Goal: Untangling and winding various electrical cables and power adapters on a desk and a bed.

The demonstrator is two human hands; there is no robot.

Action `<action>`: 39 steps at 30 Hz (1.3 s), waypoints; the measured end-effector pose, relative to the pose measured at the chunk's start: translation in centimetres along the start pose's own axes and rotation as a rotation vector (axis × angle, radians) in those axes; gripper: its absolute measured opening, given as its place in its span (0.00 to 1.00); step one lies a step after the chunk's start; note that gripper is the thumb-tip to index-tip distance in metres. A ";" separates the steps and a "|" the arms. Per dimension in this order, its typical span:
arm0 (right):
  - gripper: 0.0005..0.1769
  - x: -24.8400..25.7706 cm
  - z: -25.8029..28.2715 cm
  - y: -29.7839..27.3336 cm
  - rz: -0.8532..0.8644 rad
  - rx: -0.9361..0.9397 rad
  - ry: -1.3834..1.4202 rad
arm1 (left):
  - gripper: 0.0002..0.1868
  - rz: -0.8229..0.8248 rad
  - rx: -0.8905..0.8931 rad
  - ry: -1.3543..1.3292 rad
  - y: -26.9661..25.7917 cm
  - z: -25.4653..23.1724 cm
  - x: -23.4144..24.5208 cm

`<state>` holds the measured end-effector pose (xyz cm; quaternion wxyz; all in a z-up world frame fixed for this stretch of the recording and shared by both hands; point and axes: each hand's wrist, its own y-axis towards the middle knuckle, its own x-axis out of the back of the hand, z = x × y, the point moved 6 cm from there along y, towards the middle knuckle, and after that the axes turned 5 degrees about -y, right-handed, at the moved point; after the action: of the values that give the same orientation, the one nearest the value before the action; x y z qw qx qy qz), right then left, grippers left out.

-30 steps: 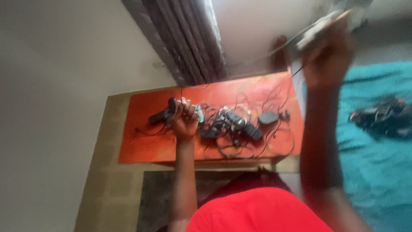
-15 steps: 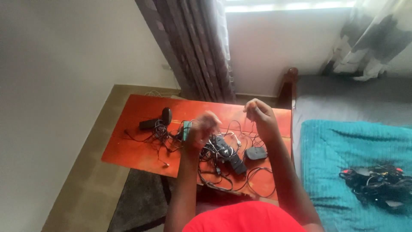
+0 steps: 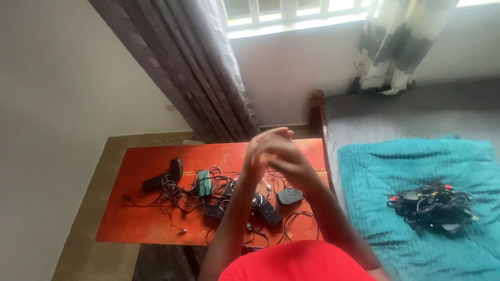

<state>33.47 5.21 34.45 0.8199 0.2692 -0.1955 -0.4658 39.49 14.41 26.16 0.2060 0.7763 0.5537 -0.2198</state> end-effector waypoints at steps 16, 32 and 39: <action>0.31 7.8 -15.3 -2.9 -0.008 -0.529 -0.276 | 0.10 0.395 0.211 1.034 0.5 2.8 3.0; 0.19 9.1 -7.4 -1.9 -0.298 -0.391 0.033 | 0.13 0.349 0.147 0.621 -1.0 2.5 6.7; 0.19 8.0 -14.2 -6.2 -0.024 -0.487 0.009 | 0.21 0.320 -0.368 -0.576 2.9 0.6 9.7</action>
<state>41.38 -0.70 20.08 0.8559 0.0680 -0.0707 -0.5077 44.95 20.64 20.36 0.5211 0.7094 0.3749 -0.2910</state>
